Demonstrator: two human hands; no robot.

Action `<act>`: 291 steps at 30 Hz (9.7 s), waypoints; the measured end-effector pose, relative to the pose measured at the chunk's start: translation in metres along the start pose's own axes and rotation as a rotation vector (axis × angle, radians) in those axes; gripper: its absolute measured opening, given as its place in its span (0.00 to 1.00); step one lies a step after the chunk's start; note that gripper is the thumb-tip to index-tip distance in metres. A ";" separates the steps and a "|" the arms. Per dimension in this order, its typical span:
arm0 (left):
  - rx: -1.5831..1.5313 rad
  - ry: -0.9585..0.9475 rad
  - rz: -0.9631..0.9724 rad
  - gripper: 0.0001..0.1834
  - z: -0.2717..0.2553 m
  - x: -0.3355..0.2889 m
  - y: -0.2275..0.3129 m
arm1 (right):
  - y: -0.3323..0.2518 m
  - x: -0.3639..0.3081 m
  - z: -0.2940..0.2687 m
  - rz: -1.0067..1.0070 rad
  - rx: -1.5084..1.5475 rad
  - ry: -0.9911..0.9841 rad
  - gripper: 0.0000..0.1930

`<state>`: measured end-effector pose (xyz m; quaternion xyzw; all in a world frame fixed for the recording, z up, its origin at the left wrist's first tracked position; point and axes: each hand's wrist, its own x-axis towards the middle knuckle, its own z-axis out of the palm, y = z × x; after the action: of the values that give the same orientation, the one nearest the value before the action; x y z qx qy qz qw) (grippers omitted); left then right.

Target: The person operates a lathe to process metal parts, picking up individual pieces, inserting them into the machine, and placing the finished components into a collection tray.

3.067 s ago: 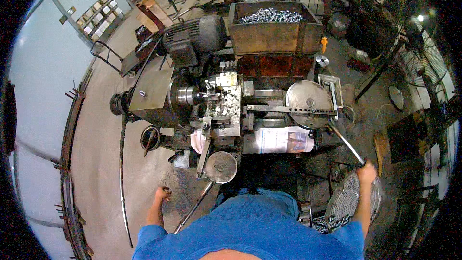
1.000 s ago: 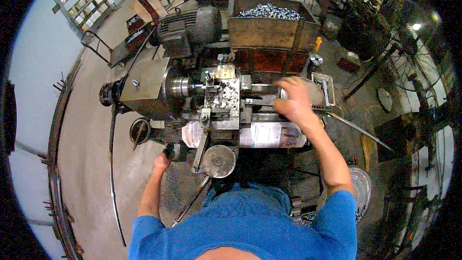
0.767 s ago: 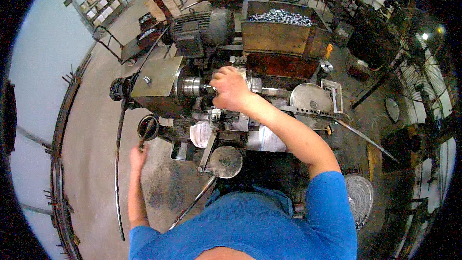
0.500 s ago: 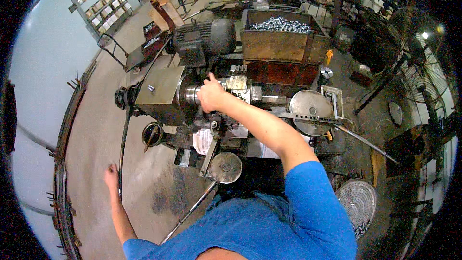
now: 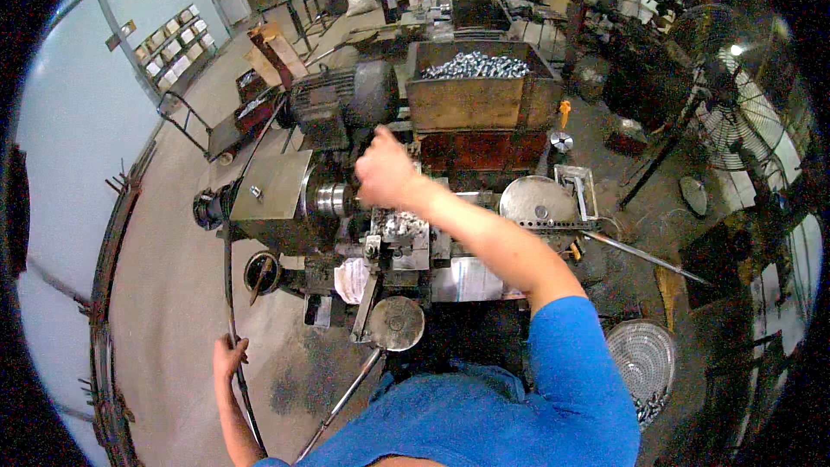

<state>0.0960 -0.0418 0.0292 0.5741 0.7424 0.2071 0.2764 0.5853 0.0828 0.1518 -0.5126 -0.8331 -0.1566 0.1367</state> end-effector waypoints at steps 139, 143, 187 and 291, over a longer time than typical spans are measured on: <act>0.399 -0.172 0.127 0.23 0.178 0.118 -0.067 | -0.014 -0.528 0.001 1.558 -0.230 -0.441 0.26; 0.601 -0.195 0.256 0.26 0.188 0.116 -0.010 | 0.098 -0.608 0.023 1.303 -0.546 -0.412 0.22; -0.074 0.022 0.038 0.13 -0.005 -0.023 0.021 | 0.005 -0.012 0.001 0.046 0.027 0.123 0.18; 0.930 0.488 0.110 0.06 -0.095 0.067 -0.124 | -0.051 0.047 0.058 0.428 0.525 -0.291 0.12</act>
<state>-0.0696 -0.0080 0.0120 0.6091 0.7675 -0.0021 -0.1996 0.5148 0.1223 0.1104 -0.6396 -0.7296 0.1692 0.1730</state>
